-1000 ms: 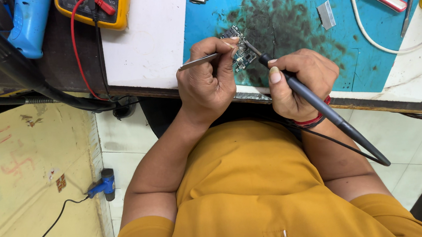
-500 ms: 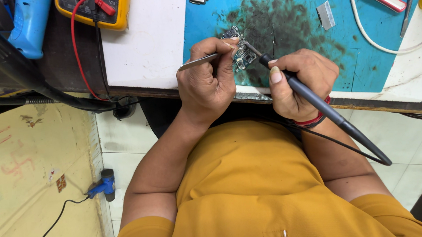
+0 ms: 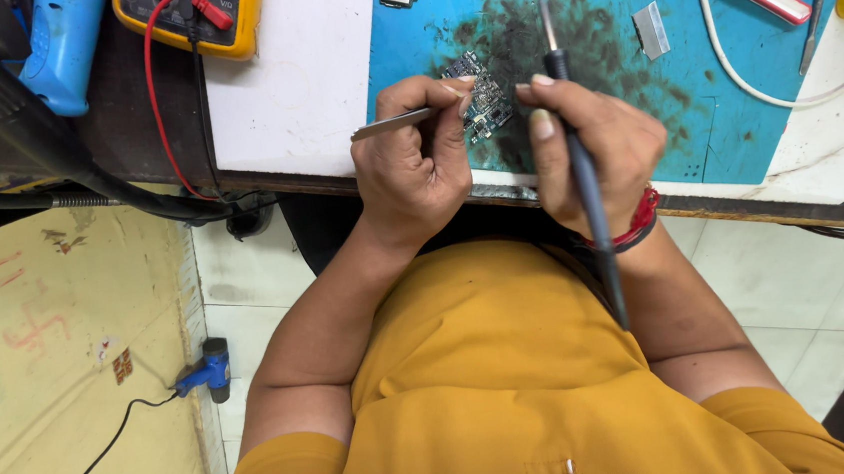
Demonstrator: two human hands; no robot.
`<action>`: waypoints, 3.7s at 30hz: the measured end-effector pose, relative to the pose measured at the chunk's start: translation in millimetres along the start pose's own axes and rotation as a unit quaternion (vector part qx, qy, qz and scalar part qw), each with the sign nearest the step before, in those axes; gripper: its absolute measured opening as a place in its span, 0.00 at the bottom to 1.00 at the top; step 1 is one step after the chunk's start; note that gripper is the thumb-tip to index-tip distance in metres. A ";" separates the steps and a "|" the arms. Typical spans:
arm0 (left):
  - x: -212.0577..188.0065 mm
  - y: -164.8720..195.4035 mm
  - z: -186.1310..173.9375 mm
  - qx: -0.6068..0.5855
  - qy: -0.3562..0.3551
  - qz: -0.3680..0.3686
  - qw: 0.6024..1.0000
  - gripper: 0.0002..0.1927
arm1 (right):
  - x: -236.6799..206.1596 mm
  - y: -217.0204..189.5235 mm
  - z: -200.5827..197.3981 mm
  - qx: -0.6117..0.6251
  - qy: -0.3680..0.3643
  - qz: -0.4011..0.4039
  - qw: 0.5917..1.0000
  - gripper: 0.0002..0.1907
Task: The person solders components on a small circuit board at a workbench, holding the board steady with tweezers in one hand while applying a soldering iron with the other. They reposition the board and continue soldering different points, with a multimeter and other boards on the bench.
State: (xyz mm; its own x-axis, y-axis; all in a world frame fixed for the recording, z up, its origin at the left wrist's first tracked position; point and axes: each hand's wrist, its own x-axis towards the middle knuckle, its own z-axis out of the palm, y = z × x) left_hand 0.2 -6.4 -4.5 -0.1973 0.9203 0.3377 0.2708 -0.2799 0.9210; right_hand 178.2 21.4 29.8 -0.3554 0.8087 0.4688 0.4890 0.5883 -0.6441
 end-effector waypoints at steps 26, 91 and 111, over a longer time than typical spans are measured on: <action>1.8 1.1 -1.2 0.030 -0.014 0.008 0.999 0.08 | -19.7 13.8 -2.4 0.047 0.025 0.034 0.998 0.07; 3.9 -1.4 -0.9 0.039 -0.016 0.031 0.999 0.07 | -14.6 13.4 -1.3 0.045 0.010 0.011 0.999 0.06; 3.5 -0.2 -0.6 0.043 -0.013 0.028 0.999 0.08 | -15.1 13.4 -1.3 0.040 0.012 0.009 0.999 0.06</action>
State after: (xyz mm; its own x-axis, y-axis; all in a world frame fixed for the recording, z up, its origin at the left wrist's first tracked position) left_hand -1.1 -3.3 -3.3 -0.1550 0.9109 0.3824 0.3611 -0.3081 0.8802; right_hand 191.1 17.1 15.0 -0.3281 0.8194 0.4701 0.4293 0.5726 -0.6984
